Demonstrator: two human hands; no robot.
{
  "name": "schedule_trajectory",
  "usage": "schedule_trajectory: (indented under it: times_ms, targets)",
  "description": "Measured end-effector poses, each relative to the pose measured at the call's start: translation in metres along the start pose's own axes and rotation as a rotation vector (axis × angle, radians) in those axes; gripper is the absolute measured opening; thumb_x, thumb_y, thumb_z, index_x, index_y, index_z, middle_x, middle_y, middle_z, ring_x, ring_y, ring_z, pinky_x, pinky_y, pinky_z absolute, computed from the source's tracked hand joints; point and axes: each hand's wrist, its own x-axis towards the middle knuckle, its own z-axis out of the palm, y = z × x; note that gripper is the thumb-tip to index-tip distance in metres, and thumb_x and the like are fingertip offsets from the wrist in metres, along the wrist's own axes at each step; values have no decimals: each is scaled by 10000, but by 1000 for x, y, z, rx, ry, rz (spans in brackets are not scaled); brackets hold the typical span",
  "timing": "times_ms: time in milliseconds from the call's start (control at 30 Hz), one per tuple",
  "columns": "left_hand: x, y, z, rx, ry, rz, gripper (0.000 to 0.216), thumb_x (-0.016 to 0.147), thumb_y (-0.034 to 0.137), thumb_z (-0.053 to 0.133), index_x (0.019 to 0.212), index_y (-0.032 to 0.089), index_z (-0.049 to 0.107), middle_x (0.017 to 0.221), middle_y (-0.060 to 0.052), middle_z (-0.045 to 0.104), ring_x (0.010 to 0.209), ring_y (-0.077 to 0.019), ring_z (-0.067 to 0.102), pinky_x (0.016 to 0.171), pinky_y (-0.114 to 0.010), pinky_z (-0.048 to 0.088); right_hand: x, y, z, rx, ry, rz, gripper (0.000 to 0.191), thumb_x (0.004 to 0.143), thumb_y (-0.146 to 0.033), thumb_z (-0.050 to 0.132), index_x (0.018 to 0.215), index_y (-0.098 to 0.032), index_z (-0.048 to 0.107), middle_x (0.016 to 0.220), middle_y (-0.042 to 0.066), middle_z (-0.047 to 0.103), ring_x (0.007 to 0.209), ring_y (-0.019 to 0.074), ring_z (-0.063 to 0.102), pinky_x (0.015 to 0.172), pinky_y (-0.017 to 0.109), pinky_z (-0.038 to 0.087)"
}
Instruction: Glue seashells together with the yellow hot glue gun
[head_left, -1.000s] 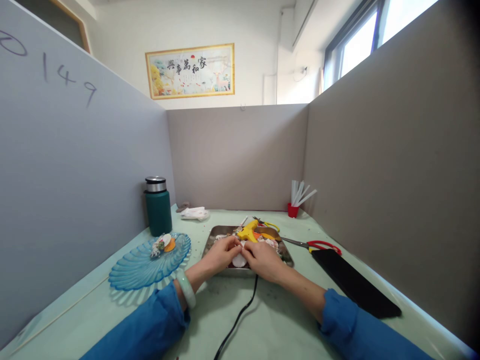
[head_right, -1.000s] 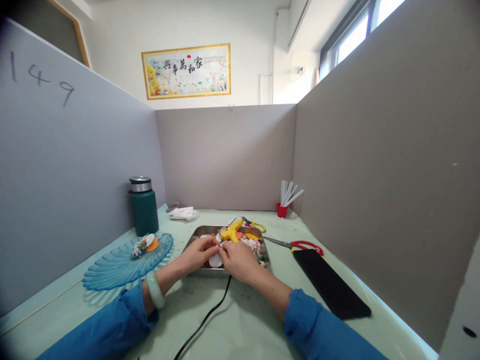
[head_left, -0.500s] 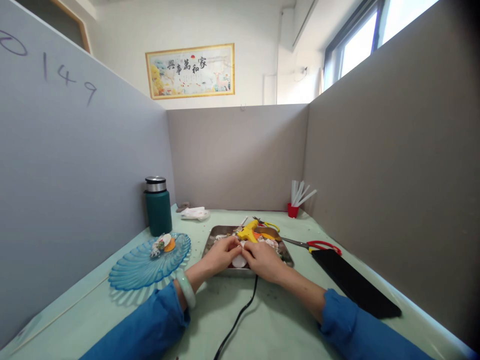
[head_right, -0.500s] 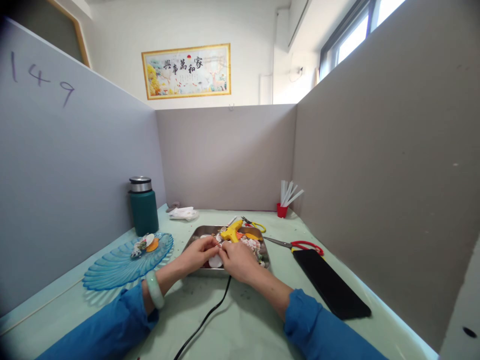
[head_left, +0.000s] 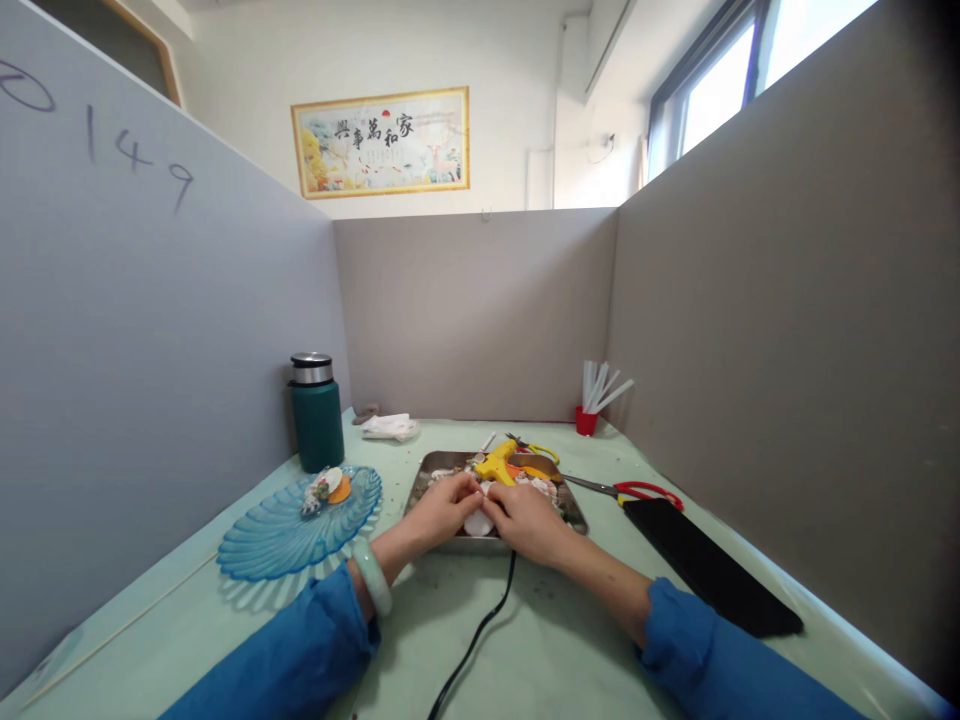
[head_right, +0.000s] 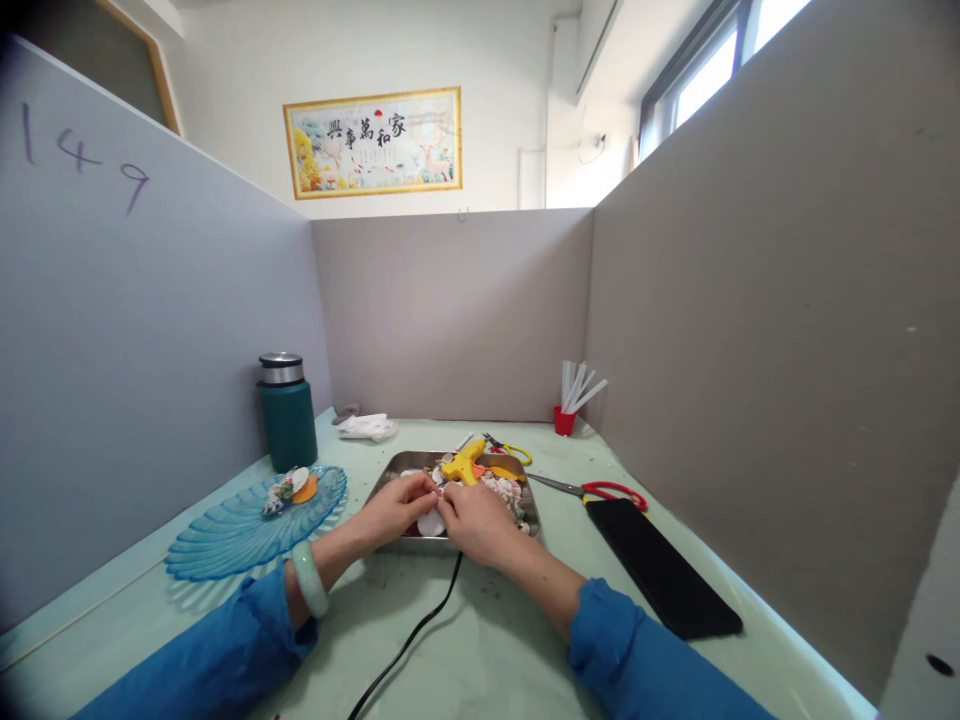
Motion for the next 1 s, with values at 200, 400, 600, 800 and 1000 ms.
schedule_trajectory:
  times_ms: [200,400,600,800,1000]
  targets:
    - [1,-2,1,-3,-1,-3,212,775,345,463,785,149,542,653,6,544,605,-117,497,536,-212,366,0,1,2,0,9,-2,371,906,-391,318,814,-168,599,765,49,631,688,134,540,582,232,265]
    - [1,-3,1,1,1,8,212,776,344,461,783,149,545,660,5,545,606,-116,494,535,-211,363,1,1,2,-19,-4,5,371,906,-391,314,828,-172,602,774,51,631,687,135,533,579,235,258]
    - [0,0,0,49,12,19,210,773,337,460,777,147,550,664,0,547,613,-119,489,540,-211,365,1,1,2,-30,8,4,360,902,-383,323,809,-173,599,760,47,633,680,134,534,572,234,255]
    - [-2,4,-1,105,13,32,214,780,329,442,787,147,556,680,-9,558,629,-128,494,548,-215,367,0,0,1,-47,14,-11,347,902,-369,325,815,-177,601,754,42,635,670,135,536,567,232,257]
    - [-3,6,-1,141,25,45,221,784,336,443,780,149,562,691,-11,566,632,-129,491,555,-216,363,0,-1,0,-63,-15,9,371,906,-384,321,837,-171,616,786,53,644,699,143,547,579,238,267]
